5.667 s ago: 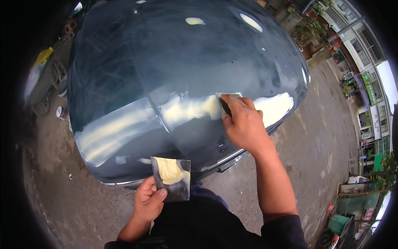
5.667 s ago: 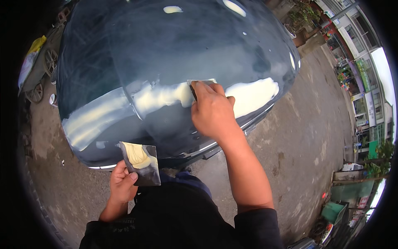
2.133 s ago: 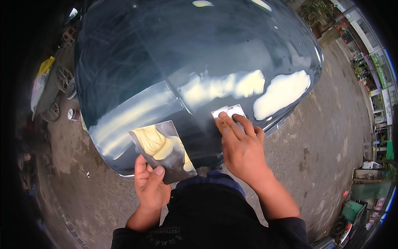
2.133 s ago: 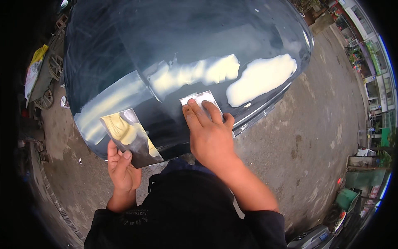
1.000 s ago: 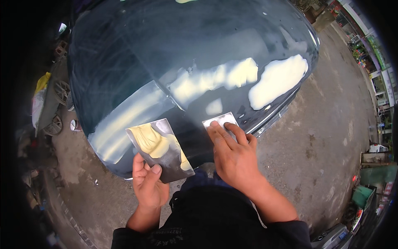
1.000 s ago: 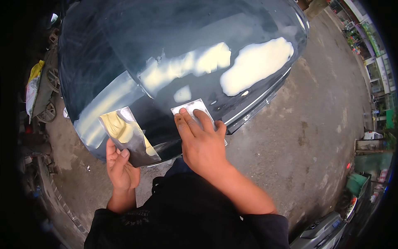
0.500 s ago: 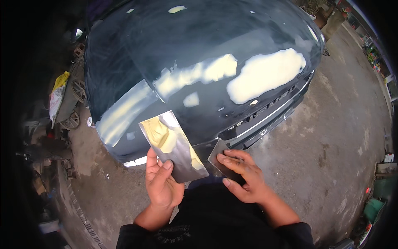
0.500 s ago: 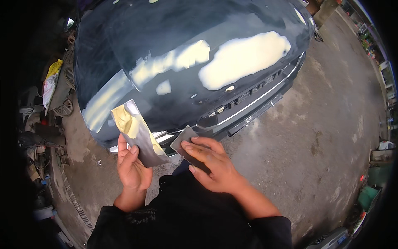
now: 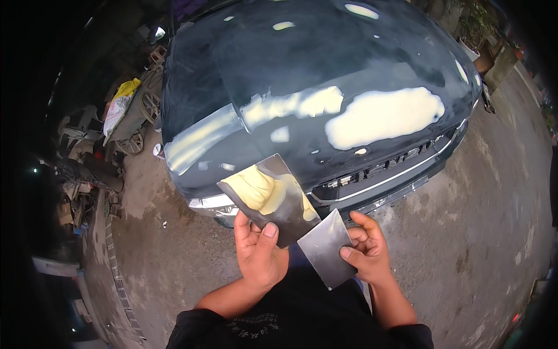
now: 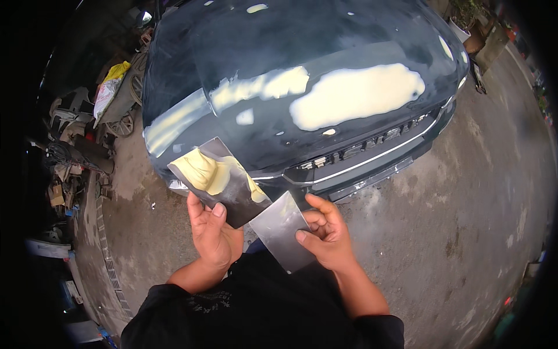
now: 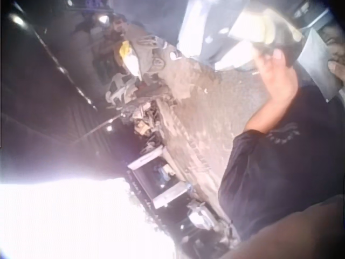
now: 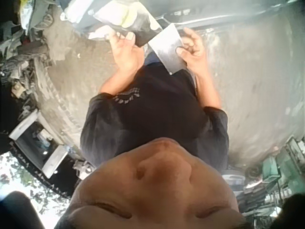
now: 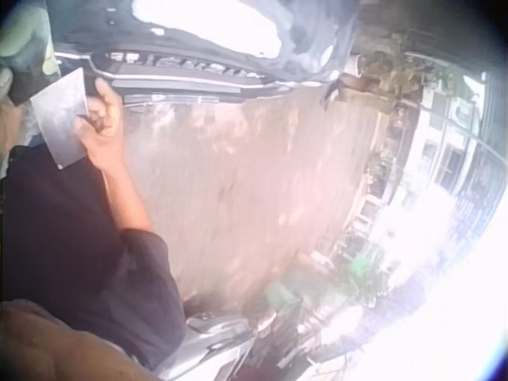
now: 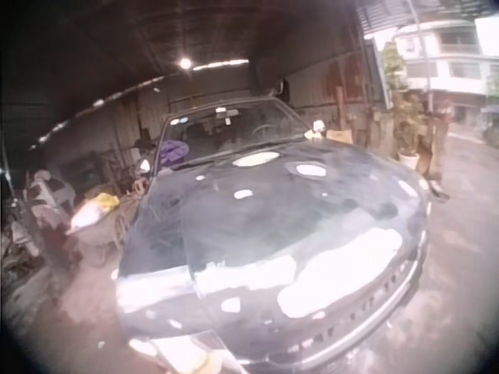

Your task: The person uses a small metal spreader to apply a yellowish body filler onto the hood of a dark-colored car. They repeatedly scoop filler from a larger metal palette and smooth it over several areas on the hood surface.

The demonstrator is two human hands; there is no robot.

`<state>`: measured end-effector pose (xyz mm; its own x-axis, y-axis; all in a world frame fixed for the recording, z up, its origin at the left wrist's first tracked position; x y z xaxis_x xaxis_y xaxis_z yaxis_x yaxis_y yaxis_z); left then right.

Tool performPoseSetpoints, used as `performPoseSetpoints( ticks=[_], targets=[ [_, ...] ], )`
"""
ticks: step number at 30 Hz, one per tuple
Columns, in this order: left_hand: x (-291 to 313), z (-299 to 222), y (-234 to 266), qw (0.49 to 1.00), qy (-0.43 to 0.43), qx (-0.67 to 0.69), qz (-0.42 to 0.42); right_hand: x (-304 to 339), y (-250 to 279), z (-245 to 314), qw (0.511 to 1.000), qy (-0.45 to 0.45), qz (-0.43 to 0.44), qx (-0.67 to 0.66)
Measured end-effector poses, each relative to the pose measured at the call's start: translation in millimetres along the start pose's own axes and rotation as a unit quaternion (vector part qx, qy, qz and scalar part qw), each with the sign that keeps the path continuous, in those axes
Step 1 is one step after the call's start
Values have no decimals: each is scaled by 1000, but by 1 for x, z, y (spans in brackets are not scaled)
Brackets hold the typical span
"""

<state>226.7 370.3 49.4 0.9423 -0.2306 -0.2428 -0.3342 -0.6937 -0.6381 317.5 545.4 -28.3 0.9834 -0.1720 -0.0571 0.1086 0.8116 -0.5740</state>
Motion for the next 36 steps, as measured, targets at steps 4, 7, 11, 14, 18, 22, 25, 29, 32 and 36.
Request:
performPoseSetpoints(
  ticks=[4, 7, 11, 14, 18, 22, 25, 29, 32, 36],
  targets=[
    [6, 8, -18, 995, 22, 21, 97, -14, 1, 7, 999, 12, 22, 22],
    [10, 13, -22, 983, 46, -34, 172, -25, -2, 23, 998, 17, 24, 50],
    [1, 4, -34, 942, 76, -228, 236, -33, -2, 40, 998, 38, 11, 57],
    [-2, 0, -43, 883, 52, -358, 298, -37, -5, 54, 997, 64, 3, 36],
    [-5, -3, -46, 793, -107, -490, 346, -40, -6, 80, 992, 129, 9, 12],
    [-10, 15, 2, 849, 100, -425, 297, -21, -1, 127, 934, 278, -9, 225],
    [-9, 37, 43, 929, 272, -130, 216, -27, -54, 133, 874, 292, 125, 367],
    [-9, 34, 50, 931, 293, -6, 217, -38, -88, 99, 886, 211, 223, 348],
    [-5, 39, 64, 926, 306, -18, 219, -46, -85, 89, 856, 176, 222, 432],
    [2, 42, 71, 922, 315, 14, 224, -55, -72, 74, 815, 99, 205, 534]
  ],
)
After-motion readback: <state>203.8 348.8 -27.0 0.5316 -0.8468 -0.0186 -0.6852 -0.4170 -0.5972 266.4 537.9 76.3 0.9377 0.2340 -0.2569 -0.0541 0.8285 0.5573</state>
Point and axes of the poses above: each hand's wrist, its own x-axis away from the middle knuckle, its own y-axis out of the back of the hand, z = x × y, the point moved 8 cm from there along -x, towards the middle knuckle, and after that the axes turned 5 degrees about x, right-handed, at the moved point
